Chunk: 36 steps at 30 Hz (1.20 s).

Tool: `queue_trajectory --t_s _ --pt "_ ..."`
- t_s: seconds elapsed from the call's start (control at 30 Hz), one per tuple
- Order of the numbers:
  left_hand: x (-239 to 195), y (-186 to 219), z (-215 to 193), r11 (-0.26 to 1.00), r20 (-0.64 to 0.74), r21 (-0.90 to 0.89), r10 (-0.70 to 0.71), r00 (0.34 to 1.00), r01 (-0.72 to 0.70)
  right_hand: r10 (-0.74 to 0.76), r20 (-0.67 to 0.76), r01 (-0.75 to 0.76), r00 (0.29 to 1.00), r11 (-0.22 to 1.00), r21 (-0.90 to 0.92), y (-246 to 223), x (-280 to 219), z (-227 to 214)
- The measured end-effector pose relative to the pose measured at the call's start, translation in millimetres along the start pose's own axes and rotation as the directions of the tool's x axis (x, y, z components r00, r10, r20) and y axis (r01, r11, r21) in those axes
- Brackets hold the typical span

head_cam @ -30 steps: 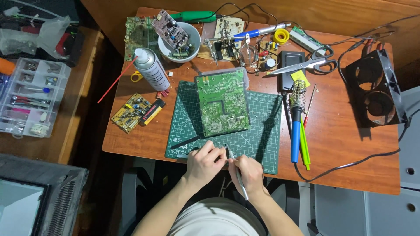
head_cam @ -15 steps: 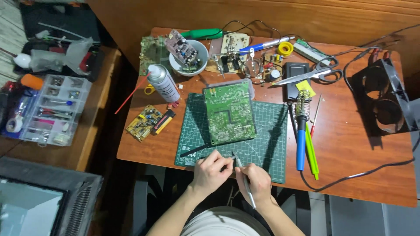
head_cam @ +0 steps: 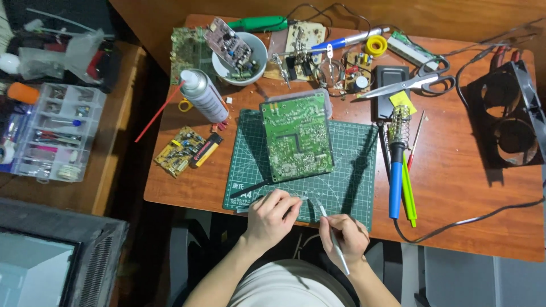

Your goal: Repairing a circuit board by desoldering components using a soldering iron and a desoldering pump on a workbench.

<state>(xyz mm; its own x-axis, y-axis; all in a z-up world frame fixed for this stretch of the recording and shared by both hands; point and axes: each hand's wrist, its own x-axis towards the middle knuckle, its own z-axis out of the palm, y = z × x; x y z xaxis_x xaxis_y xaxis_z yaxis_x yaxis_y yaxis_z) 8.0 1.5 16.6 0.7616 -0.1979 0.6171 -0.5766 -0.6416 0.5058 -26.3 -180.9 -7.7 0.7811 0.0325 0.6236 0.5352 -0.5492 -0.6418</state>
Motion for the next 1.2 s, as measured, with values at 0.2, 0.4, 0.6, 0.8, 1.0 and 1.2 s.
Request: queue_trajectory --t_s 0.2,0.4,0.6,0.8,1.0,1.2 --pt "-8 2 8 0.986 0.112 0.164 -0.003 0.994 -0.016 -0.017 -0.002 0.017 1.000 0.999 0.045 -6 8 2" --pt "-13 1 16 0.968 0.086 0.249 0.000 0.996 -0.022 -0.076 0.001 0.076 0.997 0.997 0.012 -9 11 3" --pt "-10 3 13 0.961 0.088 0.275 0.005 0.996 -0.029 -0.123 0.021 0.123 0.992 0.992 -0.020 -3 7 4" --pt "-7 3 12 0.969 0.066 0.245 0.014 0.998 -0.030 -0.153 0.060 0.157 0.986 0.985 -0.073 3 3 4" --pt "-8 4 14 0.976 0.075 0.217 -0.027 0.997 0.010 -0.171 0.049 0.175 0.984 0.982 -0.074 5 0 4" --pt "-8 6 14 0.982 0.096 0.181 -0.077 0.992 0.058 -0.113 0.150 0.138 0.982 0.976 -0.170 1 2 3"
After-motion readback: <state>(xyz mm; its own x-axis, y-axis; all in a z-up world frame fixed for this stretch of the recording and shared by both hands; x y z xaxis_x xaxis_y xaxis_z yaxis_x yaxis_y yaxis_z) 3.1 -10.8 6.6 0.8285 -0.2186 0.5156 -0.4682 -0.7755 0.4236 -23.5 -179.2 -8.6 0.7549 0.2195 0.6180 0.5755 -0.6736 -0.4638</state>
